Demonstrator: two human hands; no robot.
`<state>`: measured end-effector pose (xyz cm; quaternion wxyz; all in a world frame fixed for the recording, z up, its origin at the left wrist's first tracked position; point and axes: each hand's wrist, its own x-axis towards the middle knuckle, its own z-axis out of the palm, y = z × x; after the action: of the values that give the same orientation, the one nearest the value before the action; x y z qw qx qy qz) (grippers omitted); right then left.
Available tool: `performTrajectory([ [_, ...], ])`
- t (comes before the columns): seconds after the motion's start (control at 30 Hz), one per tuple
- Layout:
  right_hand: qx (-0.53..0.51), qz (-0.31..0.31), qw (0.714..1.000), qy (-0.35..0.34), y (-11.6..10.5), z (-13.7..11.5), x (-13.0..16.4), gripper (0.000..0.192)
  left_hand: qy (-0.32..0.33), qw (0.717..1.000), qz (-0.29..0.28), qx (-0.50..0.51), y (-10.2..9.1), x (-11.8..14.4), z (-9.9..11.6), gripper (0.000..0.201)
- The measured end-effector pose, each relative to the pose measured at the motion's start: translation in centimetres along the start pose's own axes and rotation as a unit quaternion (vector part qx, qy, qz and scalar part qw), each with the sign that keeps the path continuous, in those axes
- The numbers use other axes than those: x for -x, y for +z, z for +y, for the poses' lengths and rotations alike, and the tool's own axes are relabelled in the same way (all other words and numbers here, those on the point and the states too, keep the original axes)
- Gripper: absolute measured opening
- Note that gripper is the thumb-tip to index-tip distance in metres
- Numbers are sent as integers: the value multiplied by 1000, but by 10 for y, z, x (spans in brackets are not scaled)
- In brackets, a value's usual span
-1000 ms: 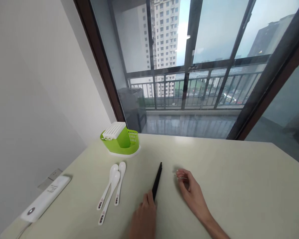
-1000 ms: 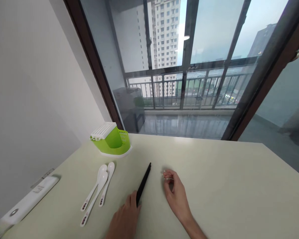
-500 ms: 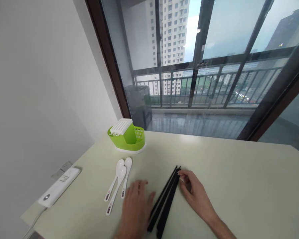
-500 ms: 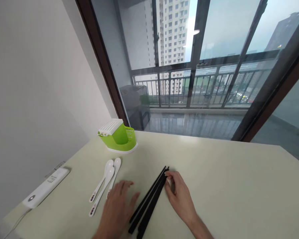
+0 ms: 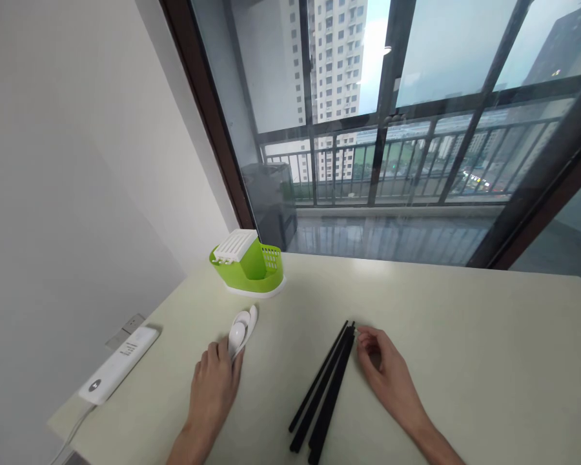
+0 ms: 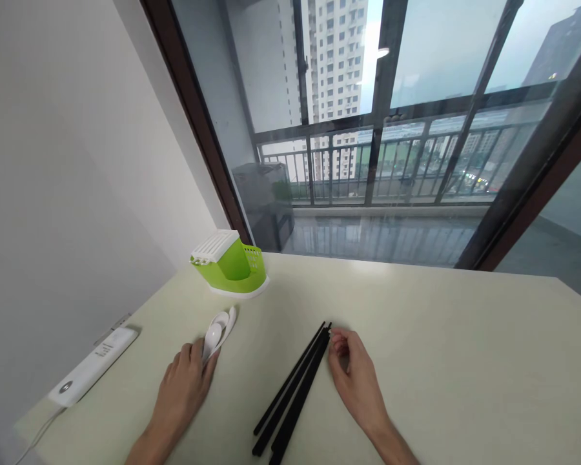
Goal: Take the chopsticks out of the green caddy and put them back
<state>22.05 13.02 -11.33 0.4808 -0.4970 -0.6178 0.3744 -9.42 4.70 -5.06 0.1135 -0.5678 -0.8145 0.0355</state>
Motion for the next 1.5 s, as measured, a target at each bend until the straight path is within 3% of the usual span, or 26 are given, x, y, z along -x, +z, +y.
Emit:
performTrajectory([
  [0.17, -1, -6, 1000, 11, 1, 0, -1, 32, 51, 998, 23, 21, 10, -3, -1, 39],
  [0.33, -43, -14, 999, 16, 1, -6, -2, 33, 91, 979, 45, 177, 6, 3, 16, 42],
  [0.5, -165, -54, 982, 72, -11, -12, -8, 40, 140, 929, 15, 343, -15, 22, 79, 42],
  [0.63, -289, -60, 950, 102, -23, -5, -16, 52, 193, 918, -66, 340, -33, 40, 139, 45],
  [0.77, -262, -108, 954, 94, -34, -5, -19, 53, 254, 917, -109, 287, -39, 51, 180, 46],
  [0.9, -163, -116, 977, 74, -38, -13, -19, 43, 284, 921, -83, 253, -32, 60, 202, 52],
  [1.13, -84, -85, 992, 43, -31, -11, -19, 33, 271, 920, 24, 283, -1, 80, 236, 53],
  [1.23, -59, -90, 994, 16, -31, -6, -21, 32, 246, 933, 56, 258, 11, 87, 240, 47],
  [1.3, -36, -89, 995, -11, -31, -3, -22, 30, 266, 928, 60, 255, 7, 85, 230, 43],
  [1.43, 15, -95, 992, -85, -34, 0, -24, 24, 387, 874, 27, 292, -28, 58, 184, 38],
  [1.5, 16, -116, 988, -98, -35, -2, -24, 23, 408, 857, 54, 309, -47, 35, 157, 33],
])
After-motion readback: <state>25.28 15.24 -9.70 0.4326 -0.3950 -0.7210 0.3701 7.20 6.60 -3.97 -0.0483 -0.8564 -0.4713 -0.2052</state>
